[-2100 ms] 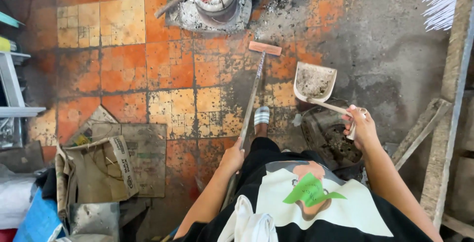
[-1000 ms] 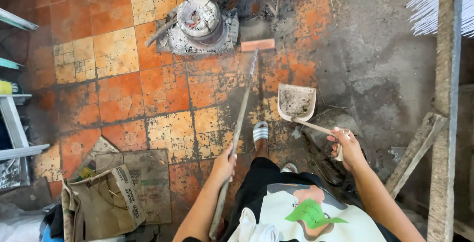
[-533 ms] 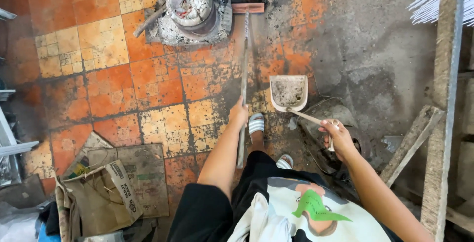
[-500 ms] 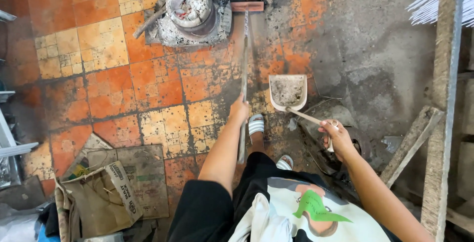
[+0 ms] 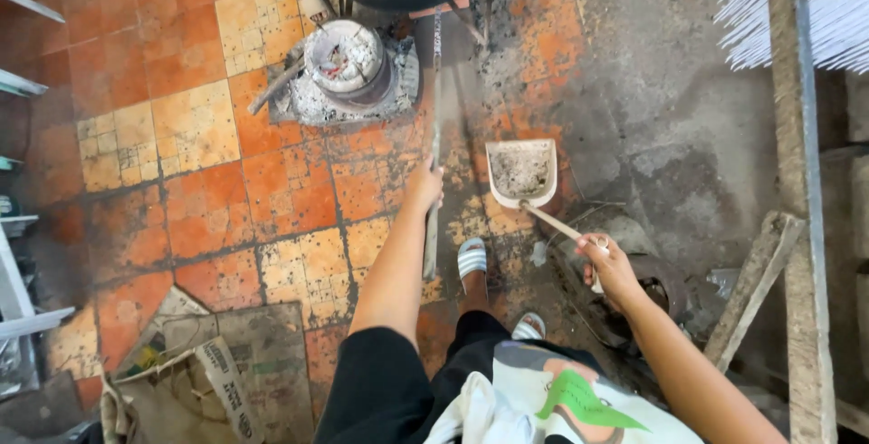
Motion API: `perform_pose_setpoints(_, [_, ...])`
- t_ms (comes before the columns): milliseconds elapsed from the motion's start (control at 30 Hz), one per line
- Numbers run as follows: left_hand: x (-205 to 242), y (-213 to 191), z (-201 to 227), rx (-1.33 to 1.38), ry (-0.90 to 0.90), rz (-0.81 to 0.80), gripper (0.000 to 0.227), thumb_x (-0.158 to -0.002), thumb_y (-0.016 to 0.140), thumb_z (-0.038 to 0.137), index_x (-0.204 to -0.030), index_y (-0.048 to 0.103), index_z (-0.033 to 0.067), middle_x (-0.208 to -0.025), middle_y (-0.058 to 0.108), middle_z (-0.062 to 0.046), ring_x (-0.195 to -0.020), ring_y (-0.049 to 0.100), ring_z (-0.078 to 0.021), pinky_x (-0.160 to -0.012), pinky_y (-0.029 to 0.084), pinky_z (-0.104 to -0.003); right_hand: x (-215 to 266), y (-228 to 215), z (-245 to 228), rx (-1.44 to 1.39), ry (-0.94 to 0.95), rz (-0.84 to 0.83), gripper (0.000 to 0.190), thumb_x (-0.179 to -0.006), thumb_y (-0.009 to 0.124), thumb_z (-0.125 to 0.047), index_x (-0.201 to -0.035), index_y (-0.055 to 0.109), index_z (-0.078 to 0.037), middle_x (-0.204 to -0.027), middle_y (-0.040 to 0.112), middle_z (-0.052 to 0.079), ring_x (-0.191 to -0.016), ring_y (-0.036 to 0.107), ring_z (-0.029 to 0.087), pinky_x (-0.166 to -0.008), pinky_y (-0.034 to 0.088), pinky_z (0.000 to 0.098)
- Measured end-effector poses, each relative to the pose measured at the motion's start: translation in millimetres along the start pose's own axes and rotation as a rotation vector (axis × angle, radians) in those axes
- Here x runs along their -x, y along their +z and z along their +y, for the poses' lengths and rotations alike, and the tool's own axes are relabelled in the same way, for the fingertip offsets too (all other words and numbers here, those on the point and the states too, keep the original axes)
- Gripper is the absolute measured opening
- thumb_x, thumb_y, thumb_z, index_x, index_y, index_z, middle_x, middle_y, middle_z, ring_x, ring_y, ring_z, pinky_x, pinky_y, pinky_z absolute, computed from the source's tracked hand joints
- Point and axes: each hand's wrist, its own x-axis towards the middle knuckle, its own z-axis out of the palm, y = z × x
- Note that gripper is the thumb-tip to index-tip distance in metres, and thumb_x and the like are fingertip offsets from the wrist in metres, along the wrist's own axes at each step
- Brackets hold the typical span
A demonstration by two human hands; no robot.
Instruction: The person walks through a cluttered workshop and sweeps debris on a tiled floor into a dustpan using a broom. They repeatedly sweep near a charcoal stove and a large black barrel, then set the broom and dustpan aside.
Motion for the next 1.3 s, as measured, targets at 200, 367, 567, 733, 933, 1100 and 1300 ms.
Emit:
perform_pose_setpoints(200, [113.3,-6.4,-42.2,0.051,-0.061,-0.047,0.051,-0.104,0.049,0.018,-0.154,0.042,0.0074,-0.085,0.068,-0.015,-0.055,0.067,-0.0202,-0.045,0.062,-0.036,-9.9,-10.2,11.3,0.039,-0.041,-0.027,0.021,-0.096,0.07,-0.023,-0.109,0.064,-0.008,-0.082,0.067,0.016,-0.038,0.051,0.015,-0.031,0.047,0.0272])
perform_pose_setpoints(367, [236.3,-23.5,-54.1,-0.153,-0.116,-0.155,0.056,-0.106,0.047,0.024,-0.159,0.036,0.011,-0.103,0.07,-0.022,-0.075,0.075,-0.027,-0.066,0.065,-0.041,-1.8,-27.1,21.6,0.046,-0.011,0.002,0.014,-0.096,0.065,-0.017,-0.108,0.066,-0.009,-0.092,0.07,0.015,-0.045,0.052,0.012,-0.036,0.048,0.0245])
perform_pose_setpoints(567, [320.5,-29.1,-26.1,-0.384,-0.22,-0.281,0.058,-0.103,0.048,0.031,-0.16,0.035,0.0255,-0.136,0.062,-0.026,-0.124,0.063,-0.039,-0.106,0.053,-0.05,1.1,-44.0,32.0,0.043,0.025,0.01,0.015,-0.096,0.063,-0.015,-0.109,0.065,-0.008,-0.094,0.07,0.016,-0.044,0.052,0.011,-0.036,0.049,0.025])
perform_pose_setpoints(733, [239.4,28.3,-35.7,-0.341,-0.05,-0.303,0.058,-0.105,0.045,0.03,-0.161,0.033,0.0195,-0.146,0.052,-0.031,-0.132,0.054,-0.0461,-0.111,0.048,-0.054,10.7,-57.1,37.3,0.045,0.012,0.046,0.016,-0.096,0.062,-0.015,-0.109,0.063,-0.006,-0.094,0.068,0.017,-0.044,0.051,0.012,-0.035,0.047,0.026])
perform_pose_setpoints(933, [151.0,68.3,-45.5,-0.211,0.018,-0.159,0.056,-0.102,0.048,0.029,-0.158,0.041,0.0254,-0.137,0.064,-0.021,-0.096,0.076,-0.0287,-0.095,0.059,-0.042,17.6,-65.9,26.2,0.014,-0.028,0.082,0.015,-0.096,0.062,-0.015,-0.108,0.064,-0.007,-0.095,0.069,0.019,-0.045,0.051,0.012,-0.035,0.048,0.0263])
perform_pose_setpoints(1100, [294.9,-5.0,0.2,-0.279,-0.028,-0.211,0.059,-0.102,0.05,0.027,-0.159,0.038,0.0163,-0.142,0.056,-0.029,-0.125,0.061,-0.0426,-0.104,0.053,-0.051,18.1,-71.7,28.0,0.005,-0.043,0.097,0.016,-0.097,0.061,-0.014,-0.11,0.063,-0.005,-0.095,0.069,0.019,-0.045,0.051,0.012,-0.036,0.048,0.0257])
perform_pose_setpoints(1300, [242.9,12.9,-77.9,-0.268,-0.19,-0.167,0.057,-0.105,0.044,0.031,-0.161,0.035,0.0257,-0.133,0.067,-0.022,-0.093,0.077,-0.031,-0.083,0.063,-0.043,20.0,-71.3,29.8,-0.03,-0.037,0.104,0.015,-0.097,0.061,-0.014,-0.11,0.064,-0.007,-0.097,0.069,0.023,-0.044,0.052,0.013,-0.036,0.048,0.0273])
